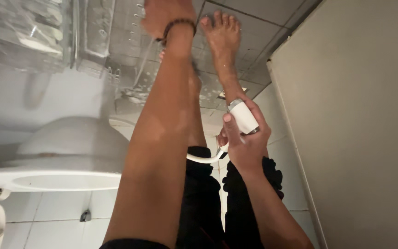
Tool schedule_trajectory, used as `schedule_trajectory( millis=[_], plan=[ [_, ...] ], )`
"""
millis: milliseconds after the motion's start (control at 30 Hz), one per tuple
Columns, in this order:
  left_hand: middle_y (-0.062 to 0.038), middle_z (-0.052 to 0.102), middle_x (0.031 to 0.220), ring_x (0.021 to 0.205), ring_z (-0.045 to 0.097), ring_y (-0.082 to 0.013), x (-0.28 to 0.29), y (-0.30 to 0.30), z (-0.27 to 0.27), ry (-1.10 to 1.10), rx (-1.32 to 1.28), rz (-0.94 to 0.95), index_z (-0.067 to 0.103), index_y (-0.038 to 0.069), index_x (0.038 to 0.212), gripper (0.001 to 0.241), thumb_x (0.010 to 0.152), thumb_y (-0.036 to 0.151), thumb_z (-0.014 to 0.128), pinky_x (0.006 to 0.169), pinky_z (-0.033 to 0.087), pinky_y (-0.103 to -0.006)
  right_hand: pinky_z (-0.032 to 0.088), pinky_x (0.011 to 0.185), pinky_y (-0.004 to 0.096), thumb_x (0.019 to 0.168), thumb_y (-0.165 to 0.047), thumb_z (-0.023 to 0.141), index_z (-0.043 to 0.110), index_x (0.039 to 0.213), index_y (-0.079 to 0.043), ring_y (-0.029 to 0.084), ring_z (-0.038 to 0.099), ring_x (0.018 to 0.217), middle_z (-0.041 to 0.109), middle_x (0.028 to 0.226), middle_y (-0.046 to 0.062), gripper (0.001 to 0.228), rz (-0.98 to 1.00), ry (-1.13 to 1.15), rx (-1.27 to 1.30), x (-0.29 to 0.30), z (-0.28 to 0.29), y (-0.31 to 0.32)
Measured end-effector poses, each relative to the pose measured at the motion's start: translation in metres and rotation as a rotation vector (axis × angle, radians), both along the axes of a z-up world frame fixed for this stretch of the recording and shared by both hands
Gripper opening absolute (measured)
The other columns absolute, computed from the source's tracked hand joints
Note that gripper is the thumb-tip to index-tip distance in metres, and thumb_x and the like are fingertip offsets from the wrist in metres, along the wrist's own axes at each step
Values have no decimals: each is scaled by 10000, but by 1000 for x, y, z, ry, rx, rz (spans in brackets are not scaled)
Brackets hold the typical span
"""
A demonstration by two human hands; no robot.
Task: The person rinses a clear plastic refrigerator tray and a separate small plastic shelf with a spray nozzle while in a tiled room.
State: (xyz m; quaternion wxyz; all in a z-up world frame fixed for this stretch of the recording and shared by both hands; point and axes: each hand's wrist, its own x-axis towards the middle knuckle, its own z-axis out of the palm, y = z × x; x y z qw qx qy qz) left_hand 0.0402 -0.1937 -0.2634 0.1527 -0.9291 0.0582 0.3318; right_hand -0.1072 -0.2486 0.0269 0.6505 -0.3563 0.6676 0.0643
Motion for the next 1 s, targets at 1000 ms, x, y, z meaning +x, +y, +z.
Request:
schedule_trajectory(
  millis=[1000],
  plan=[
    [-44,700,911,853,631,-125,27,95,348,239,-1364,828,669,-26,1063,267,1017,237,661,793,505,-269,509,643,194,951,-147,761,607,1361,46,49,620,703,691,862,20,478,343,-247,-344,38,196,30]
  ],
)
